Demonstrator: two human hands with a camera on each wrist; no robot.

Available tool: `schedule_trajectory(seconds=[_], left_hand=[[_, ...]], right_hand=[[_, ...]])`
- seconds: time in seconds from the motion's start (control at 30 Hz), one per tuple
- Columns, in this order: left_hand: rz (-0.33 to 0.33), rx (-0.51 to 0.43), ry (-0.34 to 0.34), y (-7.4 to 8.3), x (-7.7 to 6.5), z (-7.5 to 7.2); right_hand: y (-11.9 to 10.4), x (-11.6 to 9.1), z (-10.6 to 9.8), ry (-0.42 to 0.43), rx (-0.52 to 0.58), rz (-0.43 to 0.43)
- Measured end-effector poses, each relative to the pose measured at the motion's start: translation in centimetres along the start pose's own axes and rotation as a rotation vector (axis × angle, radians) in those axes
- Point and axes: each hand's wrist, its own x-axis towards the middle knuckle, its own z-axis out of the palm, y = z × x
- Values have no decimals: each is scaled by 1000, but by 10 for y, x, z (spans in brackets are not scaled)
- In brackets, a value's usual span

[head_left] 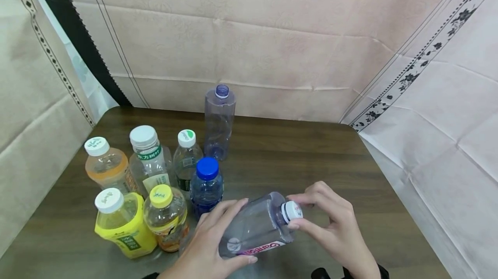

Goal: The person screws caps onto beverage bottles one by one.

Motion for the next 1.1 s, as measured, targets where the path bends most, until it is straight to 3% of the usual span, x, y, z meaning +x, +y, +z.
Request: schedule_trajectory(seconds=[0.13,0.33,0.53,0.63,0.77,0.93,1.1], left_hand=[[-8,26,27,0,-1,3],[30,95,91,-2,-4,9],[10,80,55,-2,-3,7],[-18,27,-2,-1,-2,1],[-4,-26,-58,0,-1,-9],[20,-34,-125,1,-1,-19],[30,-31,-134,2,-1,-22]], right_hand=[[3,-7,6,44,-75,86],[2,-10,11,47,-191,121],[-2,-9,9,-17,-266,183],[-4,-6,3,-90,-205,117],[-9,1,-8,-182,-99,3],[-13,8,-16,-240,-61,-86],[-14,13,-17,-261,-32,-138]])
